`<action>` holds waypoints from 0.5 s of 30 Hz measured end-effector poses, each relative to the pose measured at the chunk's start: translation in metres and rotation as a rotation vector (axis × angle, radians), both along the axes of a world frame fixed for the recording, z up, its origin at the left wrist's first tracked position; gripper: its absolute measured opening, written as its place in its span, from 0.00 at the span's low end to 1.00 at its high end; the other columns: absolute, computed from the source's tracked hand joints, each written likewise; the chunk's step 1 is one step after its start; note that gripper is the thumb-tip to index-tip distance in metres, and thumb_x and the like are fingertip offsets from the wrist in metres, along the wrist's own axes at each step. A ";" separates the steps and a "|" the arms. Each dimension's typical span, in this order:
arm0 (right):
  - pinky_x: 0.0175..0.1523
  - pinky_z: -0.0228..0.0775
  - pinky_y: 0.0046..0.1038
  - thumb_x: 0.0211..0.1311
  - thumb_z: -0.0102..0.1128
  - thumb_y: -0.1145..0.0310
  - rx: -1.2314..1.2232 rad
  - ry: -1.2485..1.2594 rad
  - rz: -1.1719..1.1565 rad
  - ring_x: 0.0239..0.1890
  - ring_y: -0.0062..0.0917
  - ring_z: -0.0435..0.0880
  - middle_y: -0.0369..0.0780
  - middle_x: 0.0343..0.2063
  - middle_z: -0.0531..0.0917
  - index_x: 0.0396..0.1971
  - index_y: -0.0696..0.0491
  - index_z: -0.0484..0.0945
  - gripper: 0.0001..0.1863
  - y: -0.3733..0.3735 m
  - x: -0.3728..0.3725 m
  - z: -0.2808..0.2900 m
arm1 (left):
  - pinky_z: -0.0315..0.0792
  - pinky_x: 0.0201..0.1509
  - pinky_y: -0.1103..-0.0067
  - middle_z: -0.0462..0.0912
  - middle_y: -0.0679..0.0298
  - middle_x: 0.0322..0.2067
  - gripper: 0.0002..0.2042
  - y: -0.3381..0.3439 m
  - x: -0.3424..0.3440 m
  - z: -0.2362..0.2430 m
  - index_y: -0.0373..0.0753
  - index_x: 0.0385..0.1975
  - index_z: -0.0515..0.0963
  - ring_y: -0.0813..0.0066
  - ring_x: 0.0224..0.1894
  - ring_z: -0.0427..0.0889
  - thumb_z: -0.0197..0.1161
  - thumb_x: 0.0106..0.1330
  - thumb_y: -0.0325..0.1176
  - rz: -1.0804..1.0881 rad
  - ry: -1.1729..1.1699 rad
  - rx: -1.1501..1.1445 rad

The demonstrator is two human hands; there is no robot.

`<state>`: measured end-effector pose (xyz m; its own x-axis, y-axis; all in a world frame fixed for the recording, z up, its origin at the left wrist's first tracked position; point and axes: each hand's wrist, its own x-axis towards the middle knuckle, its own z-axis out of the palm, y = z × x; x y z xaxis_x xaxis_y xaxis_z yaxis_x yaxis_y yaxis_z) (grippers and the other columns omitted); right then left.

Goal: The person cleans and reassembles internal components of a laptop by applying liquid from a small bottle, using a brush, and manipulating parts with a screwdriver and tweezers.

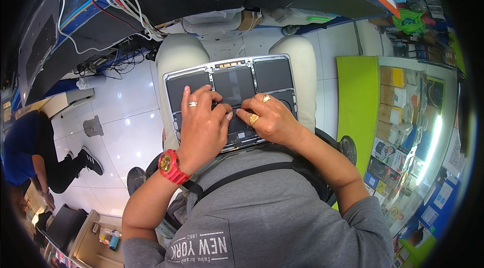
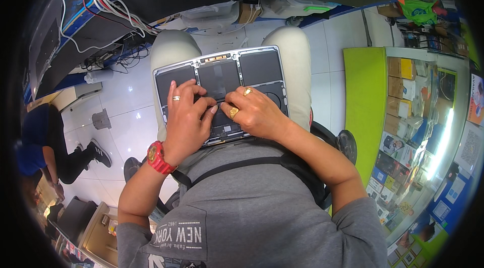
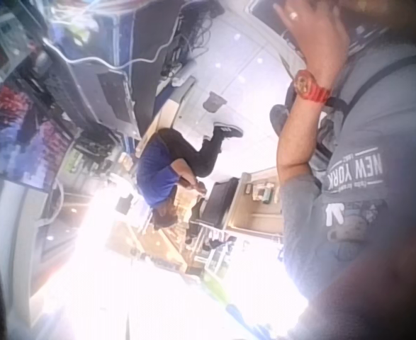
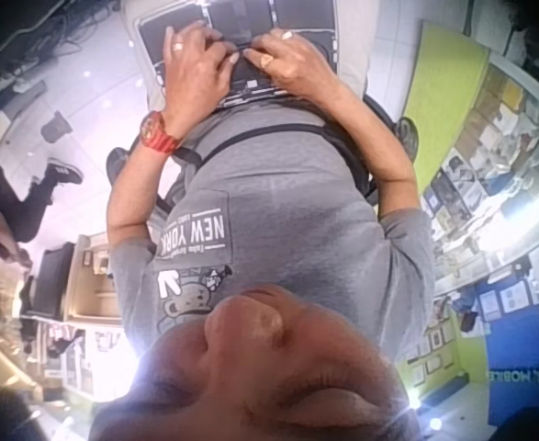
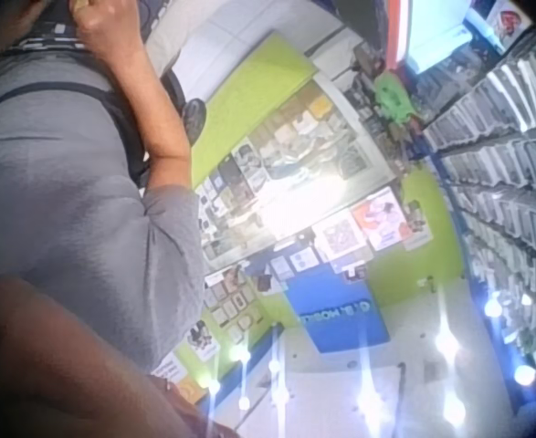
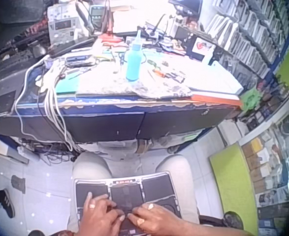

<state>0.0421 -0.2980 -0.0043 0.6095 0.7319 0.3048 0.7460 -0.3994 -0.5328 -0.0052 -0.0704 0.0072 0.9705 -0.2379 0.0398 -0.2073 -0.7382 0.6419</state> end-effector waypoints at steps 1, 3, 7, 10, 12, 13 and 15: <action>0.44 0.80 0.38 0.54 0.69 0.77 -0.005 0.003 -0.004 0.37 0.35 0.85 0.43 0.38 0.88 0.42 0.60 0.91 0.15 0.000 0.000 0.000 | 0.52 0.84 0.40 0.80 0.55 0.52 0.06 0.000 -0.001 0.001 0.38 0.42 0.90 0.48 0.70 0.75 0.73 0.68 0.29 -0.006 -0.014 0.014; 0.45 0.79 0.38 0.53 0.70 0.77 -0.006 -0.023 -0.002 0.38 0.34 0.85 0.42 0.38 0.88 0.42 0.59 0.91 0.15 0.000 0.001 -0.001 | 0.53 0.84 0.39 0.81 0.56 0.52 0.07 0.000 -0.004 0.002 0.38 0.44 0.90 0.50 0.71 0.75 0.73 0.68 0.28 -0.020 -0.042 0.041; 0.48 0.76 0.37 0.51 0.70 0.78 -0.051 -0.078 -0.044 0.39 0.33 0.85 0.39 0.39 0.89 0.42 0.57 0.91 0.15 0.002 0.001 0.005 | 0.52 0.83 0.39 0.81 0.56 0.52 0.08 -0.002 -0.012 0.004 0.38 0.46 0.89 0.49 0.70 0.76 0.73 0.68 0.28 -0.033 -0.061 0.066; 0.47 0.75 0.36 0.50 0.71 0.78 -0.066 -0.047 -0.084 0.40 0.33 0.85 0.38 0.39 0.89 0.42 0.56 0.91 0.16 -0.002 -0.001 0.002 | 0.51 0.83 0.39 0.81 0.56 0.51 0.09 -0.004 -0.017 0.008 0.37 0.47 0.89 0.48 0.69 0.77 0.73 0.69 0.28 -0.030 -0.048 0.078; 0.48 0.75 0.37 0.49 0.71 0.79 -0.058 -0.029 -0.084 0.40 0.33 0.84 0.38 0.39 0.89 0.42 0.56 0.91 0.17 -0.003 -0.001 0.003 | 0.52 0.83 0.39 0.81 0.56 0.51 0.10 -0.005 -0.019 0.011 0.37 0.48 0.89 0.48 0.69 0.77 0.73 0.69 0.28 -0.028 -0.036 0.087; 0.48 0.75 0.37 0.49 0.71 0.79 -0.054 -0.020 -0.084 0.40 0.33 0.84 0.38 0.39 0.89 0.42 0.55 0.91 0.17 -0.003 -0.001 0.004 | 0.52 0.83 0.39 0.81 0.56 0.51 0.10 -0.006 -0.019 0.011 0.37 0.48 0.89 0.48 0.69 0.77 0.73 0.69 0.28 -0.030 -0.035 0.086; 0.47 0.74 0.37 0.49 0.71 0.79 -0.049 -0.017 -0.082 0.39 0.33 0.84 0.38 0.39 0.89 0.42 0.55 0.91 0.17 -0.003 -0.001 0.004 | 0.52 0.83 0.39 0.81 0.56 0.52 0.10 -0.006 -0.019 0.010 0.37 0.49 0.89 0.49 0.69 0.78 0.73 0.69 0.27 -0.035 -0.035 0.083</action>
<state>0.0413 -0.3010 -0.0001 0.6629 0.6940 0.2808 0.7187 -0.4850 -0.4982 -0.0246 -0.0763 0.0172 0.9598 -0.2757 0.0521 -0.2551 -0.7803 0.5710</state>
